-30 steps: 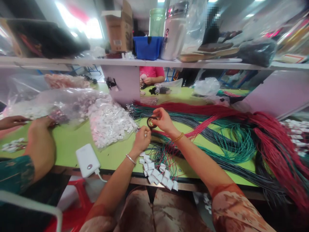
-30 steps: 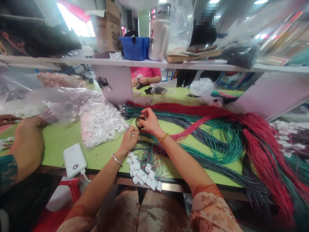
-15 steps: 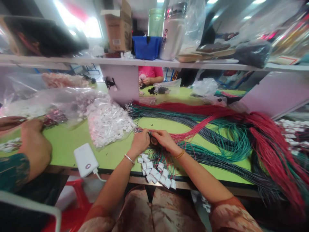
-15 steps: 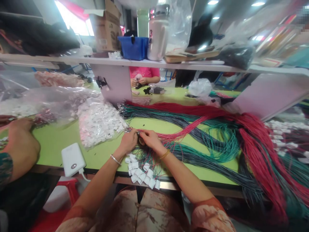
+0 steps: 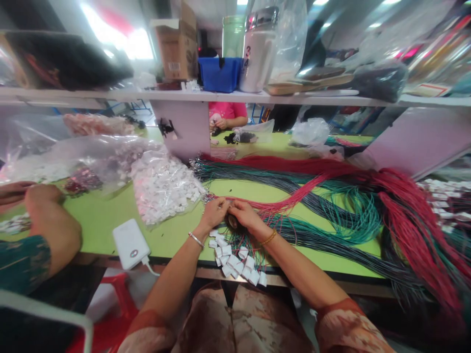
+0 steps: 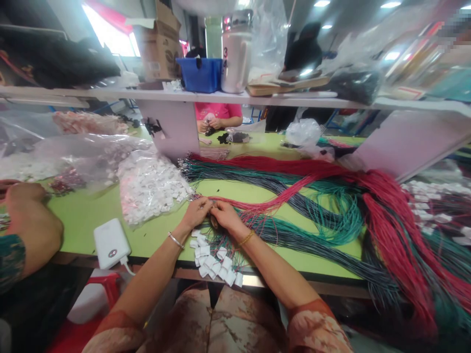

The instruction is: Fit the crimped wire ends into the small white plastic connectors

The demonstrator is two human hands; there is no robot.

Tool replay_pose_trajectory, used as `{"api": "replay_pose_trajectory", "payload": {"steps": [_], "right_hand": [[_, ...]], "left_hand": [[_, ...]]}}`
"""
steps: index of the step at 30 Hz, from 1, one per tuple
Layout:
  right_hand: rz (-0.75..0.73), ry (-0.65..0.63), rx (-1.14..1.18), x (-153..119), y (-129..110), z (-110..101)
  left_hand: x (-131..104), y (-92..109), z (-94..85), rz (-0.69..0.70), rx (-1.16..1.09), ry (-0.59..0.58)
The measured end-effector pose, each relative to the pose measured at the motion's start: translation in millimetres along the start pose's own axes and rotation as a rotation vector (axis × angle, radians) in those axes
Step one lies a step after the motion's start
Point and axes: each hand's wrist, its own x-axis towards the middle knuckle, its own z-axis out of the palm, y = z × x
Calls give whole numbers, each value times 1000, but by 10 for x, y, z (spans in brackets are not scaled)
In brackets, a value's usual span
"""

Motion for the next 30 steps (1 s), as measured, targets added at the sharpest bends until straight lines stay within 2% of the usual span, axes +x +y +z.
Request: {"api": "replay_pose_trajectory", "payload": {"steps": [2,4,5,7,8,9,10,11,14,17,19,21,22,24,26,28,30], "right_hand": [[20,17,29,-99,-85,25],[-7,-125,61,-313,-224,59],[-36,-297,80,-457,-311,79],[-134,-760,121,-756,-513,117],[-190,-968,148,-878,-619,125],[-241,-1126,187,-960,-724,117],[-292,-1187,236,-991,-821,87],[-328,-1093,284,-965,-905,30],[-426,-485,304,-592,-1031,-294],[-449,44,67,14,-925,-698],[-448,247,-195,397,-739,-898],[-369,401,-501,691,-495,-1010],[-279,447,-657,798,-366,-1036],[-78,443,-888,939,-127,-1052],[71,378,-1005,1009,50,-1047],[153,325,-1059,1031,131,-1035],[168,355,-1100,1015,109,-994]], "left_hand": [[8,-25,33,-13,-33,-19],[32,-54,42,-39,-1,9],[47,-65,35,-58,49,42],[73,-74,4,-90,175,106],[77,-67,-14,-87,217,101],[73,-54,-31,-70,238,77],[60,-33,-43,-48,245,43],[39,-6,-49,-24,257,17],[-46,81,-37,14,402,19],[-118,150,1,71,581,8],[-151,191,29,169,578,-41],[-186,241,60,329,513,-113],[-209,271,79,424,484,-161],[-269,336,125,607,471,-268],[-342,397,187,736,514,-339],[-415,444,260,822,580,-370],[-471,477,330,886,638,-388]]}}
